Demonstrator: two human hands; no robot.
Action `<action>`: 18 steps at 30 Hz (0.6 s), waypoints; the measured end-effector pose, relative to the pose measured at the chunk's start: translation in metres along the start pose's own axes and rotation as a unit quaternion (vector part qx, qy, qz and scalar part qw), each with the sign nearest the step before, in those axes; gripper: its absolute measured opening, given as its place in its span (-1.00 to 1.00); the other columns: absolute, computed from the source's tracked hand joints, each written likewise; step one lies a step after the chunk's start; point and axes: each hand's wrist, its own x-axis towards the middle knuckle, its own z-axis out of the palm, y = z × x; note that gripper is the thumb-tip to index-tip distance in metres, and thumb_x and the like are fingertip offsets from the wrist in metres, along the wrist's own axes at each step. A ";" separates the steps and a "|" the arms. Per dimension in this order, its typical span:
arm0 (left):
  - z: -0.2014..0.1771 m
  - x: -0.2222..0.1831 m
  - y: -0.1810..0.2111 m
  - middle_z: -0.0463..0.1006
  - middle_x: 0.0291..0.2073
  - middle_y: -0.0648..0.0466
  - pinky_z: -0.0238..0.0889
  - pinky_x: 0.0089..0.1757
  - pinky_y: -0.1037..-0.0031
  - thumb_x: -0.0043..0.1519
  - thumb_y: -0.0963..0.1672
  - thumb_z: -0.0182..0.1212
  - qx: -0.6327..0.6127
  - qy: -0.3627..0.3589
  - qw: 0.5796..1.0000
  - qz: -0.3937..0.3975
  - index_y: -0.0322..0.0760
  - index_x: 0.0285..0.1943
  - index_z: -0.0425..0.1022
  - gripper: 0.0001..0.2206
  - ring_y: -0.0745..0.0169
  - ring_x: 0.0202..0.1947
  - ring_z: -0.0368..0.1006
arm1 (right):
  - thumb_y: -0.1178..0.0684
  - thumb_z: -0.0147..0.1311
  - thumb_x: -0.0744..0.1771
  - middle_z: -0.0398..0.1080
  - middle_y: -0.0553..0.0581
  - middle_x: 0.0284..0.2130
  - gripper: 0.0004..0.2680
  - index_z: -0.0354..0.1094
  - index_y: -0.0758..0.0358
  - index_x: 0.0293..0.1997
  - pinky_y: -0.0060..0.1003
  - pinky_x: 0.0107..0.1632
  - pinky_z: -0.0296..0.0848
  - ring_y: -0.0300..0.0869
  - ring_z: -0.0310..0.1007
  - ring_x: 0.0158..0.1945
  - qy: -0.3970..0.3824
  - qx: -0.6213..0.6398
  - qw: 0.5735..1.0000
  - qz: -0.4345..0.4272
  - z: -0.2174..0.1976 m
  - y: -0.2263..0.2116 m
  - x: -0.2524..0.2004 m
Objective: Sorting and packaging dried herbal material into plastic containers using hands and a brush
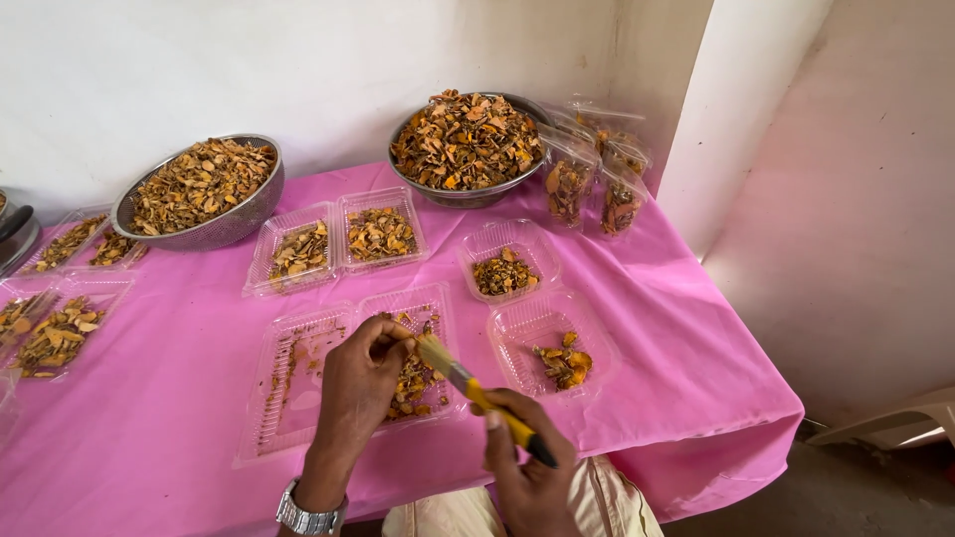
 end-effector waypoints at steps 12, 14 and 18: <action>-0.006 -0.014 0.007 0.68 -0.21 0.12 0.50 -0.13 0.51 0.19 -0.16 0.33 -0.069 0.043 0.996 -0.043 -0.13 -0.01 0.65 -0.80 0.33 -0.15 0.57 | 0.07 0.04 0.37 0.63 0.18 -0.33 -0.83 0.47 0.30 -0.04 -0.49 -0.62 0.63 -0.30 0.55 -0.52 0.013 -0.050 0.998 -0.030 0.014 -0.014 0.002; -0.010 -0.014 0.003 0.69 -0.17 0.12 0.52 -0.11 0.53 0.17 -0.17 0.35 -0.095 0.046 0.994 -0.038 -0.14 0.00 0.67 -0.78 0.33 -0.12 0.58 | 0.05 0.05 0.37 0.61 0.09 -0.41 -0.83 0.49 0.30 -0.06 -0.49 -0.61 0.41 -0.36 0.36 -0.58 0.004 -0.068 0.997 -0.020 0.009 -0.007 0.003; -0.017 -0.019 0.009 0.71 -0.17 0.04 0.53 -0.08 0.51 0.16 -0.23 0.32 -0.186 0.007 0.981 -0.048 -0.25 0.04 0.69 -0.74 0.28 -0.13 0.60 | 0.07 0.05 0.36 0.62 0.19 -0.40 -0.81 0.50 0.35 -0.04 -0.47 -0.60 0.47 -0.33 0.37 -0.61 0.038 -0.022 0.999 0.031 0.008 -0.018 0.003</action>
